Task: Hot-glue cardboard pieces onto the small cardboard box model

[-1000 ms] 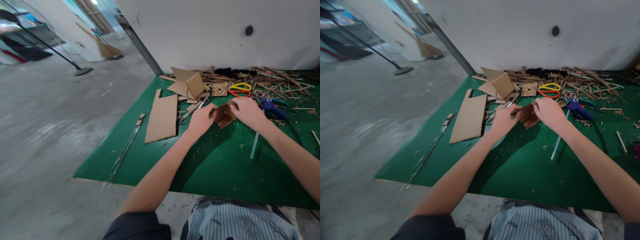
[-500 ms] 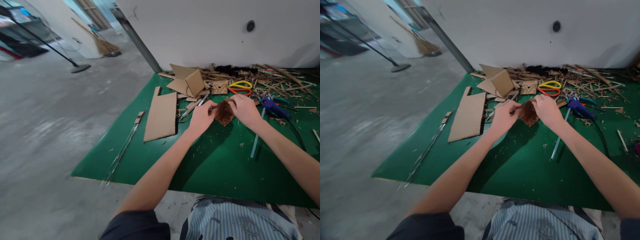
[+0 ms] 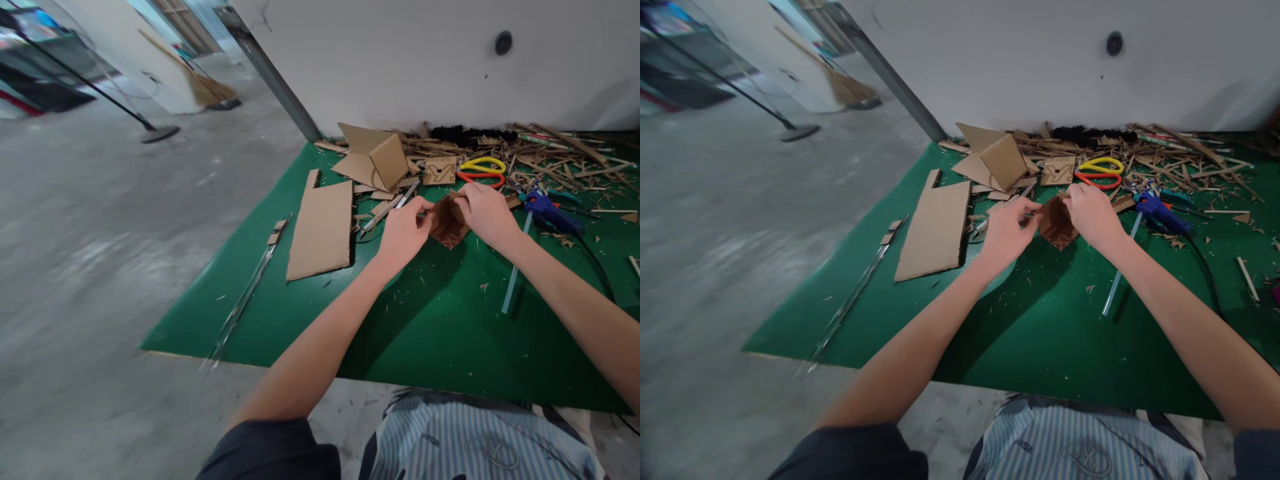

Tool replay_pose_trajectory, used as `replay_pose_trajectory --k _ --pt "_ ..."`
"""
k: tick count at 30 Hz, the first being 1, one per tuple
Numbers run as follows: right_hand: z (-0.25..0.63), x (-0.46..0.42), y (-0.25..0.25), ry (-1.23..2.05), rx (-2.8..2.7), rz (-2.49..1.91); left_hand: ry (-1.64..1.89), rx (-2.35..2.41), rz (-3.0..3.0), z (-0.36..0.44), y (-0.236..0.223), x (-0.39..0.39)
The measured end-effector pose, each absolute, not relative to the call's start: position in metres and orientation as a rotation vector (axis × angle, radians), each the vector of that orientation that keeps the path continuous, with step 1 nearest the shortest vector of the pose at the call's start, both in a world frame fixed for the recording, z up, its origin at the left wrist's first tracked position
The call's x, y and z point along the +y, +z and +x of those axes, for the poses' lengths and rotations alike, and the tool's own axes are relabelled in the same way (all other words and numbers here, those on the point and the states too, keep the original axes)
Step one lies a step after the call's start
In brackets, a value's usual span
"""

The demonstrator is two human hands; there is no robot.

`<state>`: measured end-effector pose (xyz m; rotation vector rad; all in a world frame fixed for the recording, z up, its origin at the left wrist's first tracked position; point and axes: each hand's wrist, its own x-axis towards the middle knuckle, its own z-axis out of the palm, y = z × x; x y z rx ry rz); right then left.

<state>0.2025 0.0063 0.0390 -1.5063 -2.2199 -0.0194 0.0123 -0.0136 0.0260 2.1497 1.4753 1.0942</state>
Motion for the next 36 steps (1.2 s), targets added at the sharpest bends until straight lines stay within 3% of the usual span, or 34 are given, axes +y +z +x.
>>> replay_pose_trajectory --k 18,36 --pt "0.2009 0.0065 0.0363 -0.063 -2.237 -1.511 1.063 1.446 2.184 0.0116 0.0278 -0.0114" --pt "0.2044 0.0085 0.0374 0.119 -2.184 -1.441 1.096 1.323 2.001 0.0178 0.0207 -0.0126"
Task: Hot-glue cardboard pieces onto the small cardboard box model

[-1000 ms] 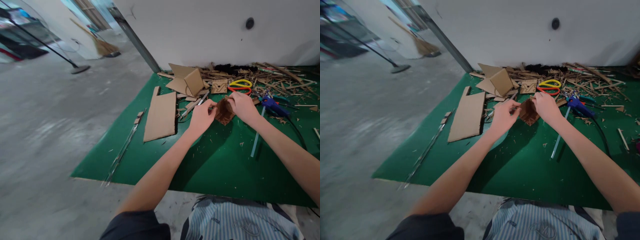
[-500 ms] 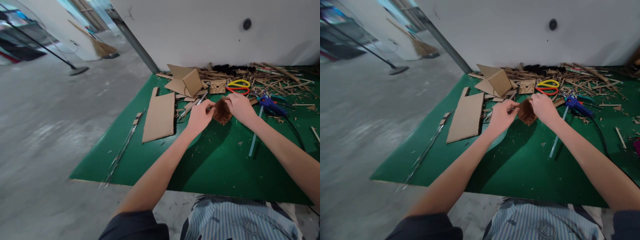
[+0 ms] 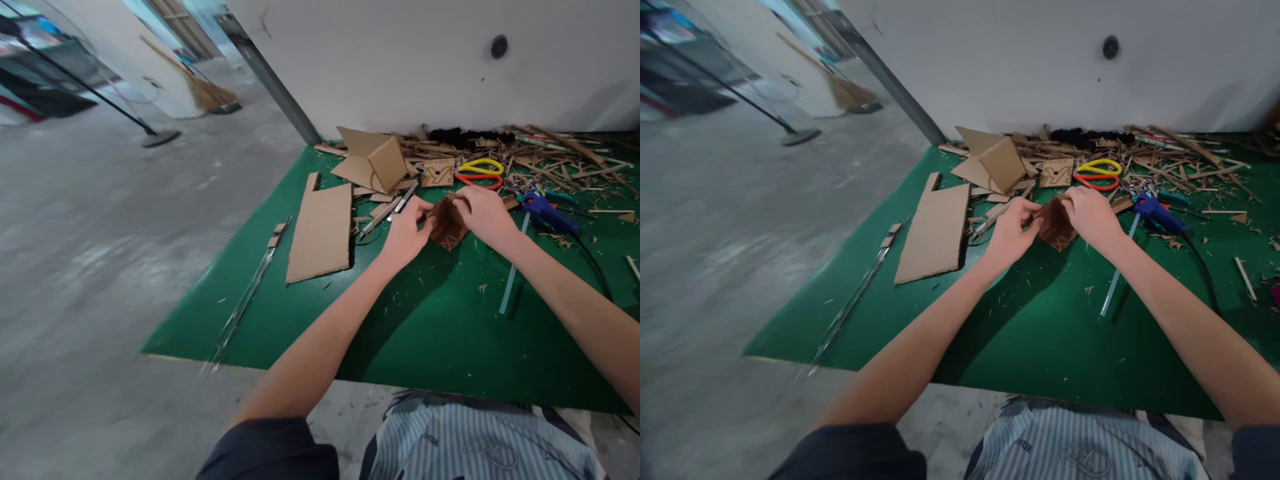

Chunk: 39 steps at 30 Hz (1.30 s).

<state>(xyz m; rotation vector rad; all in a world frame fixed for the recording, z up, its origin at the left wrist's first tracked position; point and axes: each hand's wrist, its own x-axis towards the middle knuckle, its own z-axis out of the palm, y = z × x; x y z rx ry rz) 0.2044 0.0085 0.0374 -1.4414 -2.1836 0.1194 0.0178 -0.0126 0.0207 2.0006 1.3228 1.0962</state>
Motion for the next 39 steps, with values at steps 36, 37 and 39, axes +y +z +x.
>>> replay_pose_trajectory --k 36,37,39 --pt "0.207 0.001 0.037 0.075 -1.955 -1.12 1.044 1.073 1.276 0.01 0.026 -0.006" --pt "0.207 0.001 0.039 0.09 -1.958 -1.131 1.048 1.077 1.234 0.01 0.026 -0.006" --pt "0.207 0.003 0.045 0.113 -1.959 -1.152 1.069 1.07 1.143 0.01 0.026 -0.005"
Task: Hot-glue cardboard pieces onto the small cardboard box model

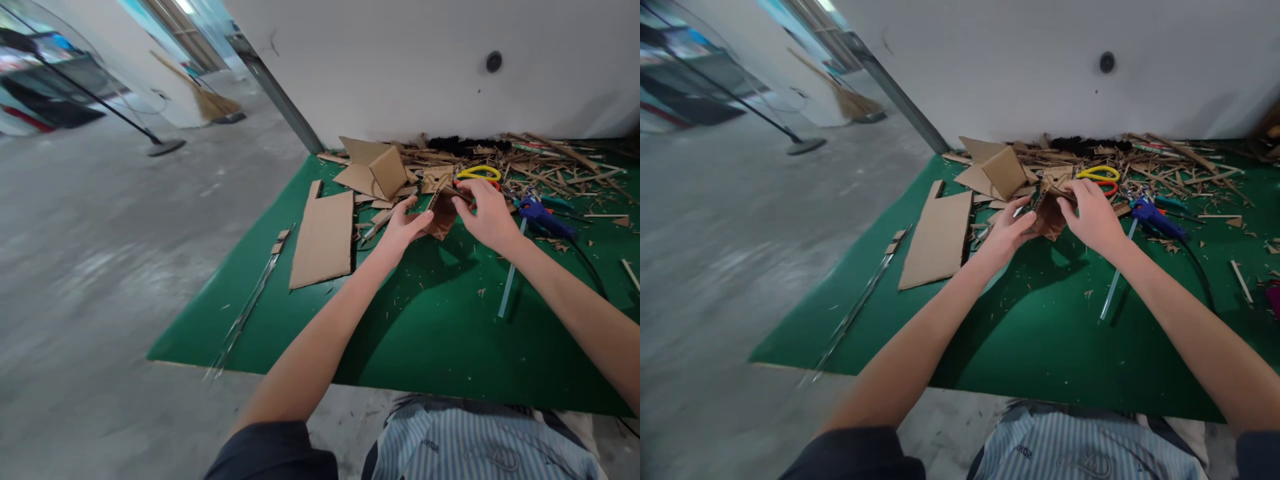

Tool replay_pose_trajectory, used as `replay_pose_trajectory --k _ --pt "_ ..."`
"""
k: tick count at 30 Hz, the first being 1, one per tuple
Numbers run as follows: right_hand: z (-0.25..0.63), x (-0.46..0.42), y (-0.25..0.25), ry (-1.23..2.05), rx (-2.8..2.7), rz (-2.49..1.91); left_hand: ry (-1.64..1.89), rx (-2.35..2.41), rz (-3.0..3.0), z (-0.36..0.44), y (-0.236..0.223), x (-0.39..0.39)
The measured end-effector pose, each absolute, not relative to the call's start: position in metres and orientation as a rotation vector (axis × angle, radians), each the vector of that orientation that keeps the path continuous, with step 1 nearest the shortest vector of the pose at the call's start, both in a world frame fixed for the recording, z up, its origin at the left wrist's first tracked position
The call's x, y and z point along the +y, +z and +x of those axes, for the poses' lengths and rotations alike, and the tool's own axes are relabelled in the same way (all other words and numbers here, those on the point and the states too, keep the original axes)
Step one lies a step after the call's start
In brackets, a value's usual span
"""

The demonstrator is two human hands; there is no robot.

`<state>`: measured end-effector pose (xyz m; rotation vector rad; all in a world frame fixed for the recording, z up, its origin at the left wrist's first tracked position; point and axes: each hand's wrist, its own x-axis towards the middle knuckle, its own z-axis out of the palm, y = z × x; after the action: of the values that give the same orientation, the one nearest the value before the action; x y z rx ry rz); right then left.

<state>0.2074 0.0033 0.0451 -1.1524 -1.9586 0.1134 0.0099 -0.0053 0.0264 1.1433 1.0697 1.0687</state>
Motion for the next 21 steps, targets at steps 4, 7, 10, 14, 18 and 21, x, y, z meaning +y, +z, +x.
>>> replay_pose_trajectory --k 4,7,10,14,18,21 --pt "0.226 0.007 0.067 0.053 -1.974 -1.246 1.123 1.02 1.007 0.009 0.023 -0.001" --pt "0.26 -0.003 0.079 -0.104 -2.066 -1.496 1.13 0.993 0.951 0.007 0.021 0.002" --pt "0.3 -0.028 0.078 -0.361 -2.201 -1.853 1.091 0.974 0.938 0.005 0.023 0.002" --pt "0.33 -0.057 0.069 -0.379 -2.223 -2.225 1.068 0.993 0.995 0.006 0.026 -0.002" --pt "0.31 -0.06 0.065 -0.252 -2.134 -1.87 1.04 0.993 1.044 0.01 0.029 -0.007" --pt "0.277 -0.051 0.064 0.14 -2.04 -1.581 0.992 0.972 1.095 0.013 0.031 -0.012"
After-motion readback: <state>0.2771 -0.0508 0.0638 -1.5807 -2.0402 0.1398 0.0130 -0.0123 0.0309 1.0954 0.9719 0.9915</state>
